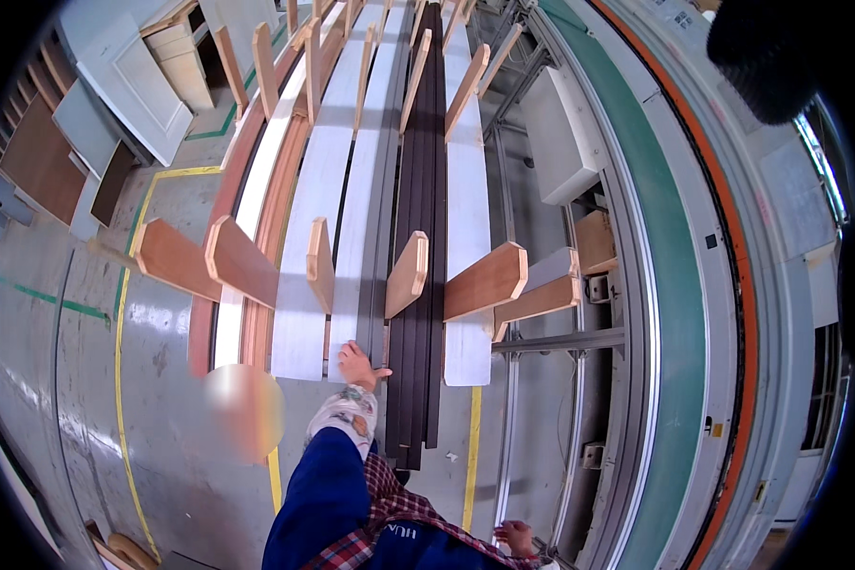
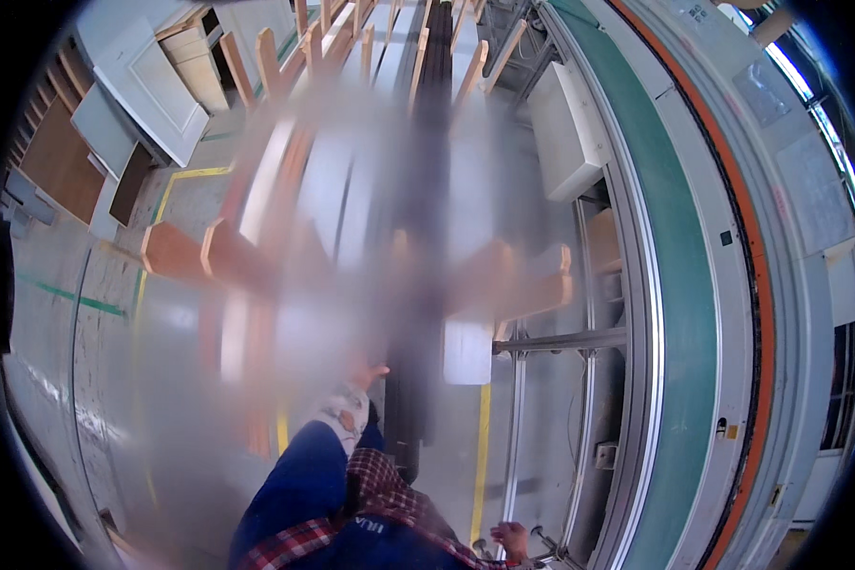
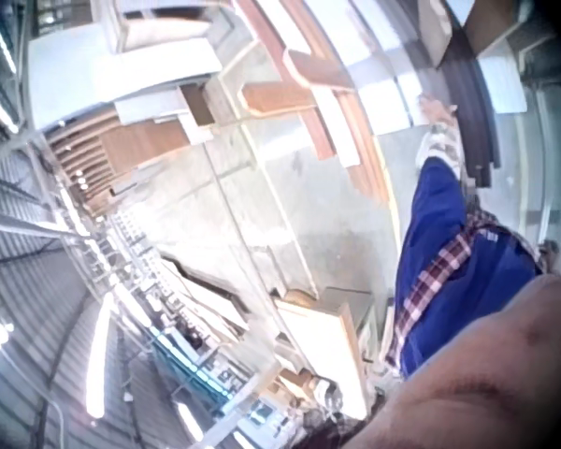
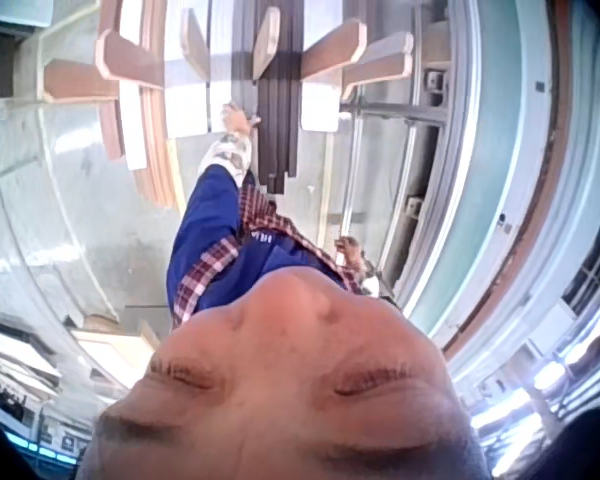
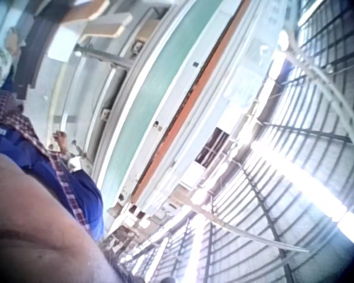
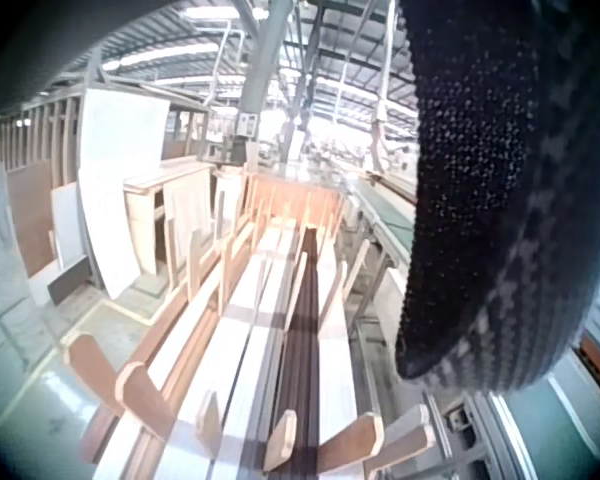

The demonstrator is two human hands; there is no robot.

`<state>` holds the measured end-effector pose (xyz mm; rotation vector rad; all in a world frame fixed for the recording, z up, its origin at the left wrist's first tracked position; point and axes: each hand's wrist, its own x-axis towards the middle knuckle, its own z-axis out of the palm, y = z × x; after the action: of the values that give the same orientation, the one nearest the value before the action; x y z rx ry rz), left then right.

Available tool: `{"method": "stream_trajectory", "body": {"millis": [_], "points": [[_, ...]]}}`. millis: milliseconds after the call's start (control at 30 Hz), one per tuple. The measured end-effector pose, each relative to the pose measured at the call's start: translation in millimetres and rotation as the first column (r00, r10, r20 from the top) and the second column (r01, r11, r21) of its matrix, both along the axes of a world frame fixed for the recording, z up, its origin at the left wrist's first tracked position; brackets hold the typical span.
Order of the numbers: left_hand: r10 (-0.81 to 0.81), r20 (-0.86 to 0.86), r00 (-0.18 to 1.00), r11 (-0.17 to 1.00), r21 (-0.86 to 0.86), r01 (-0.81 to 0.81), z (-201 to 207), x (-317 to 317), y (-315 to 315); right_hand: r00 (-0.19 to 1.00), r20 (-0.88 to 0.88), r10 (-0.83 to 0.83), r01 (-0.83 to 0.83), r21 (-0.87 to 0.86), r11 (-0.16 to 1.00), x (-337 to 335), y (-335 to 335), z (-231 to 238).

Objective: The person aligns long dark trim pieces along the edges of a white panel on a workbench. They repeatedly pick up trim pieces from a nearby rack and place them on the panel, adjusting their positions by hand.

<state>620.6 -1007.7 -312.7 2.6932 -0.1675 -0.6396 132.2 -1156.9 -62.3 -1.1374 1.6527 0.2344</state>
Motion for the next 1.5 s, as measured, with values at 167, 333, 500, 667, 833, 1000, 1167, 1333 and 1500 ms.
{"method": "stream_trajectory", "body": {"millis": [167,333,500,667,833,1000,1167,1333,1500], "points": [[0.006,0.106,0.994,0.987,-0.159,0.011,-38.2,16.3,1.5,0.948,-0.113,0.296,-0.278,0.151,0.949,-34.2,-10.9,-31.8],[0.197,0.173,0.965,0.967,0.127,-0.22,-71.0,-1.0,-12.9,0.857,-0.041,0.514,-0.503,0.152,0.851,-14.4,-48.4,-82.6],[0.267,0.124,0.956,0.963,0.007,-0.27,-48.6,9.9,-1.9,0.855,0.085,0.511,-0.516,0.052,0.855,31.8,-126.2,-107.8],[0.302,-0.2,0.932,0.9,-0.263,-0.348,40.5,4.0,-0.3,0.868,0.15,0.474,-0.483,0.034,0.875,72.5,-166.2,-94.8],[0.21,-0.371,0.905,0.887,-0.317,-0.335,159.5,-63.8,46.7,0.534,0.259,0.804,-0.835,0.015,0.55,147.3,-153.7,-95.8],[0.226,-0.374,0.899,0.918,-0.228,-0.326,270.9,-216.1,135.2,0.389,0.571,0.723,-0.86,-0.058,0.508,282.5,-78.6,-90.2],[0.327,-0.552,0.767,0.944,0.147,-0.297,380.6,-408.4,225.0,0.588,0.681,0.436,-0.741,0.238,0.628,380.5,6.0,-53.8],[0.67,-0.396,0.628,0.741,0.318,-0.591,476.2,-608.6,268.7,0.652,0.758,-0.017,-0.6,0.53,0.6,428.6,50.5,-17.7],[0.861,-0.316,0.399,0.505,0.433,-0.747,518.2,-749.9,281.6,0.61,0.79,0.057,-0.63,0.44,0.64,381.4,110.2,4.1]]}}
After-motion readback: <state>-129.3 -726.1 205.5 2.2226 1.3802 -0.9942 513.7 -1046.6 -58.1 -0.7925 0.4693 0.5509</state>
